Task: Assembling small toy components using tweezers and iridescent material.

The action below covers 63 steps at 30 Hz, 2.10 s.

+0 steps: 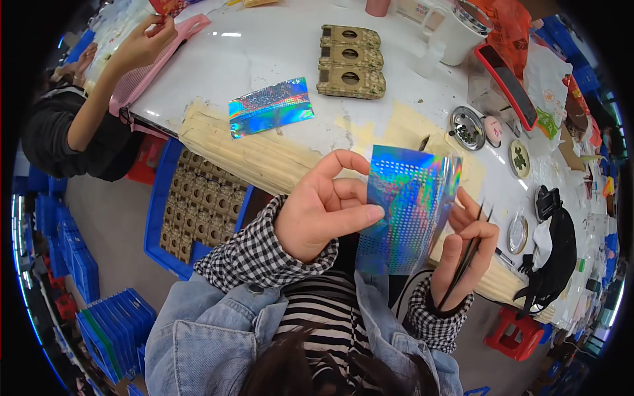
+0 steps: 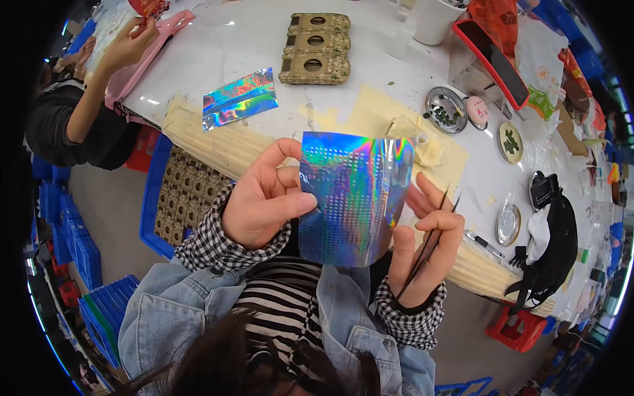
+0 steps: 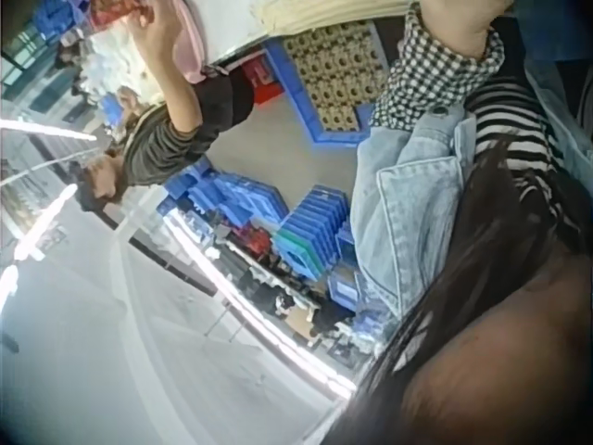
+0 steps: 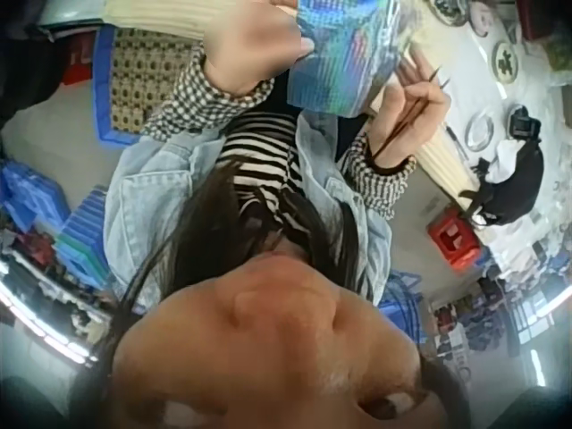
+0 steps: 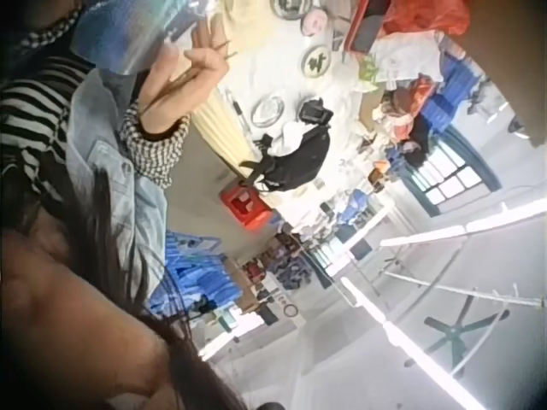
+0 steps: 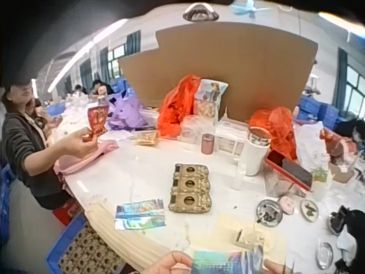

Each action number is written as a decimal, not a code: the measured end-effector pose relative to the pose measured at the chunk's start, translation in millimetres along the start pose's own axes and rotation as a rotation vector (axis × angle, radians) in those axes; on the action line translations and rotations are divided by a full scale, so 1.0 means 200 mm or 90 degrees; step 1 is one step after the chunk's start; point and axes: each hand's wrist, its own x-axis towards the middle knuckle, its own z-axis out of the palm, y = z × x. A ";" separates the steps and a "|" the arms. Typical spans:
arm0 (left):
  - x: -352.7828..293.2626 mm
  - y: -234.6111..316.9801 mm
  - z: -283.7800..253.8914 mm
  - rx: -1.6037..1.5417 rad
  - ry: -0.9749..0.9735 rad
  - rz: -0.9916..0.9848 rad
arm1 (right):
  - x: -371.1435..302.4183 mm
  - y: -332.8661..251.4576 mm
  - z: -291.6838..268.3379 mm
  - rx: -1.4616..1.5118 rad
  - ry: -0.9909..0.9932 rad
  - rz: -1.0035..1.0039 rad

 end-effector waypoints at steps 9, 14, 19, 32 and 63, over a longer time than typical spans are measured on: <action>-0.01 -0.02 -0.01 0.075 -0.038 -0.035 | -0.04 0.02 -0.06 0.082 0.016 0.057; 0.00 0.03 0.00 0.139 -0.039 -0.034 | -0.03 -0.01 -0.09 0.126 0.042 -0.002; 0.02 0.09 -0.03 0.232 0.041 0.058 | -0.01 -0.01 -0.20 0.127 0.136 -0.028; 0.06 -0.01 0.10 0.104 -0.144 -0.095 | 0.01 0.04 -0.17 0.196 0.085 -0.018; 0.03 -0.01 0.06 0.114 0.077 0.000 | 0.00 -0.13 0.01 -0.123 -0.196 -0.170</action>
